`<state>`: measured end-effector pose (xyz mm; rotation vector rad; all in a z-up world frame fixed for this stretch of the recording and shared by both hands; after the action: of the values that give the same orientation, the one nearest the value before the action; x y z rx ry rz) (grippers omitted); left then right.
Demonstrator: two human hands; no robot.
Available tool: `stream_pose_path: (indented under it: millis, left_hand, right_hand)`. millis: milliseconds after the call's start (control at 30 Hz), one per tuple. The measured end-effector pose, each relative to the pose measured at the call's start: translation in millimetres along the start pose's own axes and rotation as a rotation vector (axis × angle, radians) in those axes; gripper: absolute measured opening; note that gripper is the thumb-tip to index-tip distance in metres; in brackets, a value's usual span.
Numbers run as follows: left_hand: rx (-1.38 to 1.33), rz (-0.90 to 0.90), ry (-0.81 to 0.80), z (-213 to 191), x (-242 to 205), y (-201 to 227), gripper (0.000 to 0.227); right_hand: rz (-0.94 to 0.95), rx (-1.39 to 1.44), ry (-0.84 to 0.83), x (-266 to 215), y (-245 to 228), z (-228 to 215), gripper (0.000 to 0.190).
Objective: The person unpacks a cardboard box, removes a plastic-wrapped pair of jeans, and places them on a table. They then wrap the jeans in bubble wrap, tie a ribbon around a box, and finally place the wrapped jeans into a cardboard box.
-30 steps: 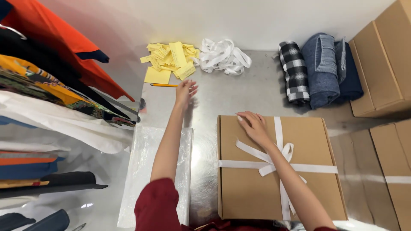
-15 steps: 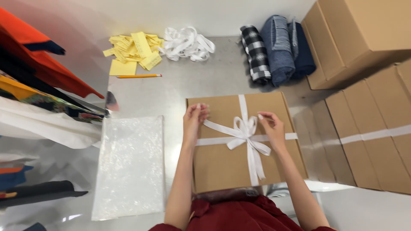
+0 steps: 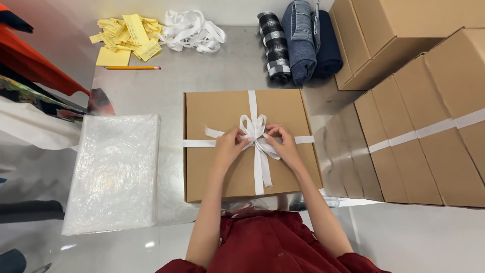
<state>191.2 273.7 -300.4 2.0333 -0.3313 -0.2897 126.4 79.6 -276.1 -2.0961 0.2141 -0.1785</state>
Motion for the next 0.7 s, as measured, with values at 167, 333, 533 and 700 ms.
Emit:
stream_pose_path:
  millis: [167,333,533,700]
  left_hand:
    - [-0.09,0.024,0.085,-5,-15,25,0.038]
    - [-0.013,0.024,0.127,-9,-23,15,0.007]
    - [0.026,0.159,0.264,-21,-31,33,0.008]
    - [-0.02,0.077,0.186,-13,-26,20,0.006]
  right_hand:
    - [-0.064,-0.027,-0.026,0,-12,0,0.025]
    - [-0.079,-0.108,-0.075,-3,-17,6,0.043]
    - [-0.144,-0.159,-0.025,-11,-36,8,0.032]
    - [-0.27,-0.657,0.0,-22,-41,15,0.03]
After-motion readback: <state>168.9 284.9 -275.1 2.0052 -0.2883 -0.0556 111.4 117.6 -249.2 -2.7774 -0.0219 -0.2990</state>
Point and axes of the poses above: each hand's wrist, its own x-axis towards the middle knuckle, its own z-axis out of the palm, y = z × x, the point moved 10 cm from there along x, towards the middle knuckle, and after that the axes turned 10 degrees about -x, right-handed, at the moved point
